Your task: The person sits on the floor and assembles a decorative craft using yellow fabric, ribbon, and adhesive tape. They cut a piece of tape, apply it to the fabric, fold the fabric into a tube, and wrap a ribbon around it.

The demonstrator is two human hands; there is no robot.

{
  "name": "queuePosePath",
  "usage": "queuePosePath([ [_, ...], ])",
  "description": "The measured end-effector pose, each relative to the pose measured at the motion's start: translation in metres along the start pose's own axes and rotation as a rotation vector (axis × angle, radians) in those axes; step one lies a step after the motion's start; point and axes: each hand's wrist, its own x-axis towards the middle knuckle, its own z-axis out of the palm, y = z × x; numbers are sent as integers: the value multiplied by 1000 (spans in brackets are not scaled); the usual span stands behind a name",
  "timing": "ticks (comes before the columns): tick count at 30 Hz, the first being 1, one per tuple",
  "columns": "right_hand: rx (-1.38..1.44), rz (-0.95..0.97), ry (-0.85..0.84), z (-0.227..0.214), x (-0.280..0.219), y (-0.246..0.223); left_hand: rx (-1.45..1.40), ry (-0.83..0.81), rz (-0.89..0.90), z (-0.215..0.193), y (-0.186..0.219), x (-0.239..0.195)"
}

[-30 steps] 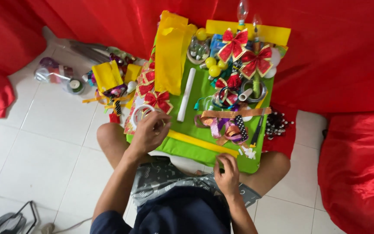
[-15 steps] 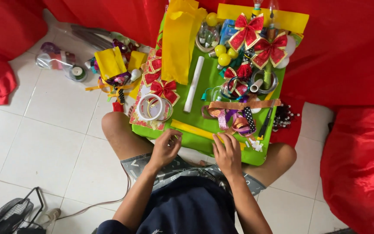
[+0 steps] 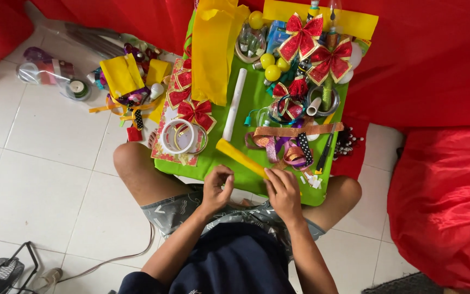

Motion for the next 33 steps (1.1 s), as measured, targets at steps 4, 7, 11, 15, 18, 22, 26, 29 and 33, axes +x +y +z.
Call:
queuePosePath([
  [4, 155, 103, 28, 3, -4, -8, -66, 1, -265, 5, -5, 10],
  [7, 381, 255, -5, 15, -1, -21, -312, -158, -345, 6, -9, 31],
  [11, 446, 317, -48, 16, 18, -44, -329, -243, -406, -3, -29, 39],
  [15, 488, 286, -41, 11, 26, -42, -444, -68, -516, -3, -50, 30],
  [18, 508, 311, -15, 11, 20, -17, -522, -7, -569, -3, -39, 39],
  [22, 420, 364, 77, -14, 26, 21, -544, -7, -580, -2, -35, 45],
  [26, -24, 404, 75, -31, 25, 48, -547, -20, -587, -2, -34, 47],
  [29, -105, 456, 68, -25, 11, 67, -551, -21, -591, -1, -28, 48],
  [33, -105, 461, 78, -11, -8, 83, -554, -34, -589, -3, -32, 48],
])
